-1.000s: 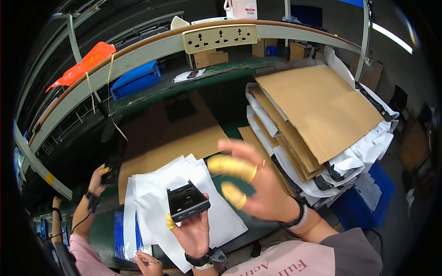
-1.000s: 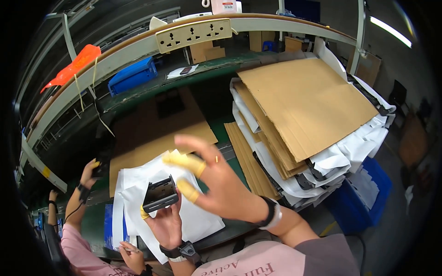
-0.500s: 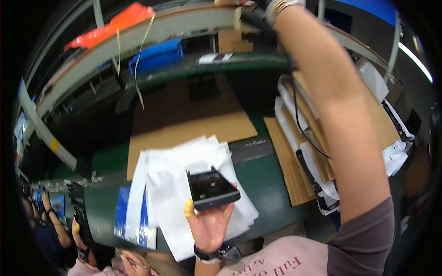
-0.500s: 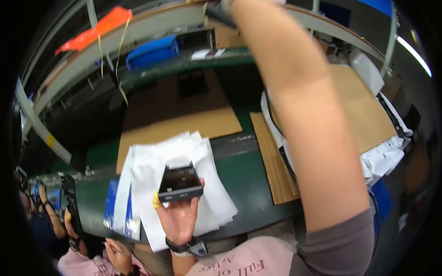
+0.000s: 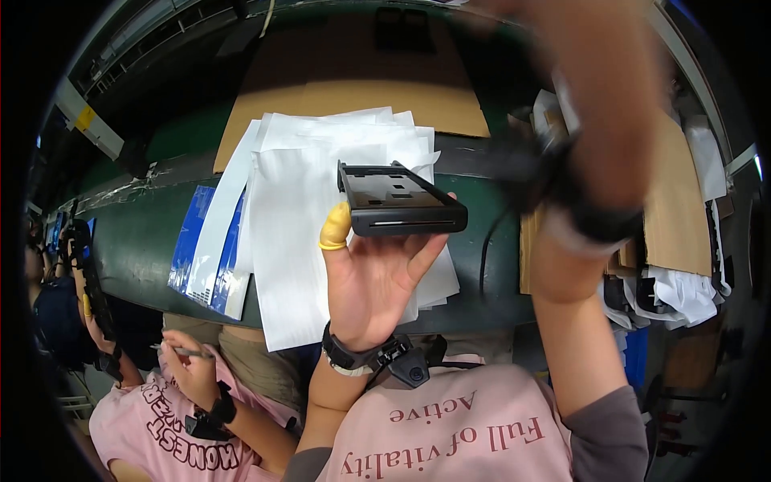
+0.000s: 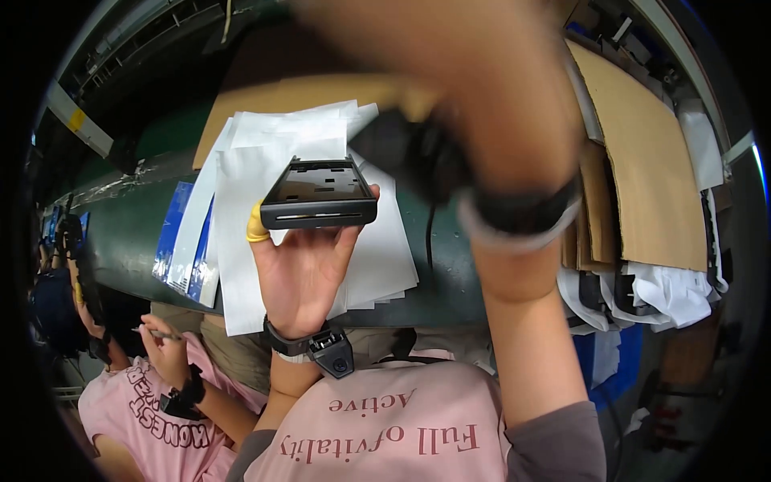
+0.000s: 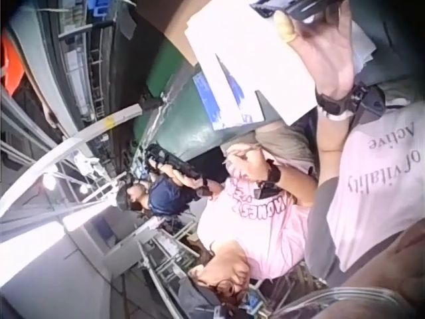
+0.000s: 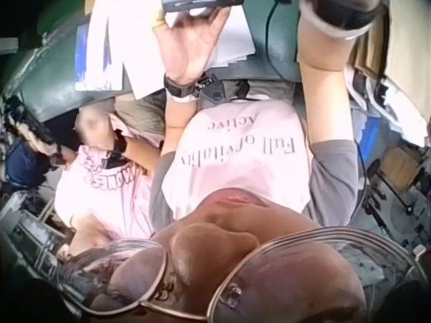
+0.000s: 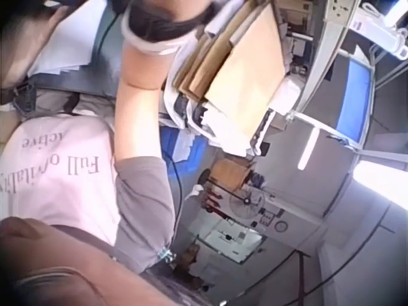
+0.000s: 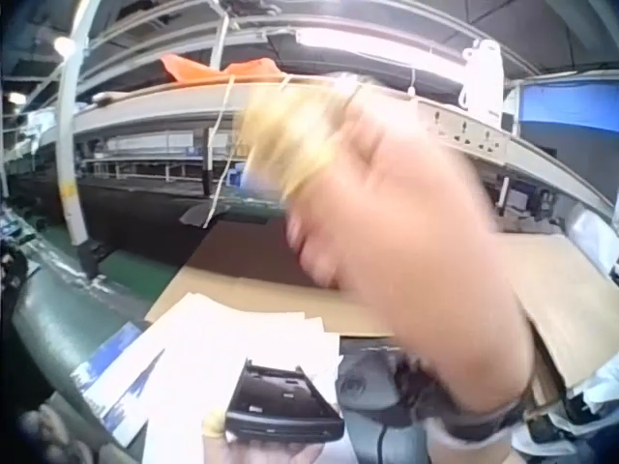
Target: Placing black plastic components into protective white bags and stacking them with cardboard separators.
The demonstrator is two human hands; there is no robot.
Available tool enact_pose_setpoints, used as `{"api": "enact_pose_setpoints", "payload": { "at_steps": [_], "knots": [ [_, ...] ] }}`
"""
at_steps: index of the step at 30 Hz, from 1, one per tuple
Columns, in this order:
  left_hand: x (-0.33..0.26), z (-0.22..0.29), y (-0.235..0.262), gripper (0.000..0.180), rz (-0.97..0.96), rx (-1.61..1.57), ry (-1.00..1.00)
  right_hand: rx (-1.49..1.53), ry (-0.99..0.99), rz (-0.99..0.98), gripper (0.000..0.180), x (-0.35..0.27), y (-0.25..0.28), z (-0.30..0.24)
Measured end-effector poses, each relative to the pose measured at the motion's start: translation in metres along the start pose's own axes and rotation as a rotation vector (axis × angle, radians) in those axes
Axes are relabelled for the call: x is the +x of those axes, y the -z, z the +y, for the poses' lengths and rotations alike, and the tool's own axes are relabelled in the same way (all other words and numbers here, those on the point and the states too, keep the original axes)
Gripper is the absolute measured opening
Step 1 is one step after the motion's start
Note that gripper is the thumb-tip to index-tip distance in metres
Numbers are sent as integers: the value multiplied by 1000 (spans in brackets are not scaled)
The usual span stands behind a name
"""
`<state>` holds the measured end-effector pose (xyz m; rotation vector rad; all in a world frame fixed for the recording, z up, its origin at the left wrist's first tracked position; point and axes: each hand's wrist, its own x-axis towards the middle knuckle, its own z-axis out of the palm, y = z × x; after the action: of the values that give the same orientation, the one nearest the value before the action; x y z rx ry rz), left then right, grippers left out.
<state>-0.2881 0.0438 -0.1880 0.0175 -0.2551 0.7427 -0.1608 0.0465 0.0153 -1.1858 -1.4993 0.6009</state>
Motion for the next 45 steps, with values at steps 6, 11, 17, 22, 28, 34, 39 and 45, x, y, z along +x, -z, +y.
{"api": "enact_pose_setpoints", "payload": {
  "at_steps": [6,11,17,22,28,34,39,45],
  "knots": [
    [-4,-7,-1,61,46,127,-99,-166,288,-151,36,-84,-25,88],
    [-4,-22,5,61,-127,211,-93,-293,504,-101,34,-91,-30,95],
    [-9,-38,4,58,18,308,-62,-364,504,-24,28,-92,-20,96],
    [-15,-36,0,55,11,292,-10,-421,652,-130,28,-111,-9,100],
    [-10,-43,-10,58,160,380,-46,107,138,-171,32,-95,13,105],
    [-5,-35,-21,55,83,337,-23,304,68,177,41,-87,24,94],
    [-13,-32,-22,61,119,182,27,273,291,487,43,-51,83,58],
    [-28,-6,-10,62,242,404,9,-221,762,922,41,81,157,8]
  ]
}}
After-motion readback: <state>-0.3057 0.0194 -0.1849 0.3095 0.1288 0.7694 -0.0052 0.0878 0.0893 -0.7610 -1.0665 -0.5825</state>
